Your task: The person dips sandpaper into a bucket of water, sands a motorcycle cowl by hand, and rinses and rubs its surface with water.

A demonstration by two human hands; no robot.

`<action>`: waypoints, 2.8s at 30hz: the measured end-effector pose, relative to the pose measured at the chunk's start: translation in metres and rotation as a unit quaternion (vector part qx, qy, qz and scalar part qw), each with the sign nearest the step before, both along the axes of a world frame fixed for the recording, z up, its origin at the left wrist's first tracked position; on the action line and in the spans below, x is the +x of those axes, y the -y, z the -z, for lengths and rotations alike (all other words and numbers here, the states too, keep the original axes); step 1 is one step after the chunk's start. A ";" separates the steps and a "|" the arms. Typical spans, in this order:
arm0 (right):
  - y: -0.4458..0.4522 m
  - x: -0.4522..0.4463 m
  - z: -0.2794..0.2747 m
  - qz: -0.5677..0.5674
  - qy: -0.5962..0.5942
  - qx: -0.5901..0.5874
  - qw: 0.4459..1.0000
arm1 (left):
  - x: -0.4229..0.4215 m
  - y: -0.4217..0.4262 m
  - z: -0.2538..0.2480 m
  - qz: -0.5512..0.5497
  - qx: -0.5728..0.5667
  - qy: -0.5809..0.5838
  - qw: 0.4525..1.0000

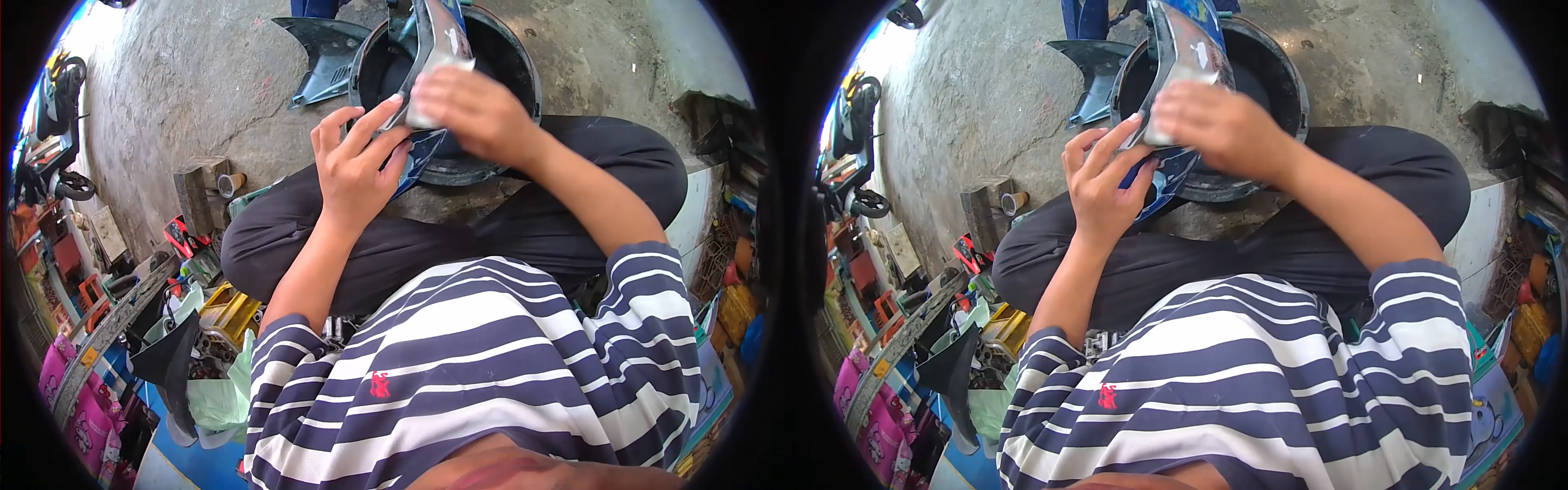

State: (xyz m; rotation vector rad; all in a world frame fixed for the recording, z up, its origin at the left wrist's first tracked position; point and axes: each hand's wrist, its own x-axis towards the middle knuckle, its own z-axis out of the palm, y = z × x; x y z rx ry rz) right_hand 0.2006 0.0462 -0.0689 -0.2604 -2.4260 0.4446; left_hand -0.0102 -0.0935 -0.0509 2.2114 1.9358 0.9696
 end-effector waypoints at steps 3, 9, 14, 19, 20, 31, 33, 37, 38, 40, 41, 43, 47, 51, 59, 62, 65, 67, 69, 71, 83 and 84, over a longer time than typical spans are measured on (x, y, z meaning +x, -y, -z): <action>-0.014 0.002 0.001 0.007 0.007 0.026 1.000 | -0.001 0.001 0.001 -0.002 -0.003 -0.007 1.000; 0.000 -0.001 -0.001 -0.010 0.003 0.011 1.000 | 0.000 -0.001 -0.001 -0.002 -0.002 -0.001 1.000; -0.040 0.006 0.004 0.073 -0.007 0.027 0.997 | -0.001 0.001 0.001 0.001 0.001 0.013 1.000; -0.009 0.000 -0.005 -0.002 0.017 0.050 0.999 | 0.000 0.000 -0.001 0.001 -0.002 0.005 1.000; -0.014 0.001 -0.003 0.020 0.011 0.046 0.999 | -0.001 0.001 0.000 0.002 -0.003 0.003 1.000; -0.035 0.006 0.004 0.080 -0.017 0.019 0.996 | -0.001 0.002 -0.002 0.006 -0.009 0.010 1.000; -0.015 0.006 0.003 0.044 -0.009 0.007 0.999 | -0.001 -0.001 -0.002 0.004 -0.003 0.009 1.000; -0.014 0.006 0.004 0.018 0.007 0.028 0.999 | -0.003 -0.001 -0.002 0.004 -0.006 0.007 1.000; -0.025 0.006 0.005 0.059 0.009 0.035 0.998 | -0.003 0.000 -0.002 0.006 -0.008 0.010 1.000; -0.024 0.007 0.004 0.044 0.002 0.036 0.998 | -0.002 0.001 -0.002 0.006 -0.008 0.008 1.000; -0.014 0.006 0.002 0.028 0.003 0.027 0.999 | -0.002 0.000 -0.002 0.005 -0.006 0.008 1.000; 0.003 0.000 0.001 -0.009 -0.004 0.027 1.000 | -0.001 0.000 -0.001 -0.001 -0.006 0.003 1.000; -0.028 0.007 0.004 0.053 -0.006 0.039 0.998 | -0.001 -0.001 -0.001 0.007 -0.005 0.013 1.000; 0.002 0.001 0.005 -0.008 -0.002 0.004 1.000 | -0.002 -0.001 0.000 0.000 -0.003 0.005 1.000; 0.002 -0.001 0.004 -0.018 -0.012 -0.002 1.000 | -0.003 -0.001 0.001 -0.001 0.004 0.007 1.000; -0.022 0.006 0.005 0.053 -0.012 -0.004 0.998 | -0.002 -0.002 -0.001 0.008 -0.003 0.003 1.000; -0.012 0.005 0.002 0.036 -0.009 0.003 0.999 | -0.001 -0.001 0.000 0.011 0.000 0.004 1.000; 0.001 0.003 0.001 -0.013 0.000 0.012 1.000 | -0.001 -0.003 0.000 0.006 0.002 0.002 1.000; -0.013 0.006 0.004 0.018 0.001 0.024 1.000 | -0.002 -0.002 0.001 0.008 -0.001 0.003 1.000; -0.027 0.007 0.009 0.060 -0.019 0.007 0.998 | 0.000 -0.003 -0.001 0.010 -0.003 0.008 1.000; 0.000 0.004 0.001 0.007 0.001 0.001 1.000 | -0.002 -0.002 0.001 0.007 -0.006 0.007 1.000; -0.009 0.006 0.002 0.026 0.004 -0.002 1.000 | -0.001 -0.003 0.001 0.011 -0.006 0.007 1.000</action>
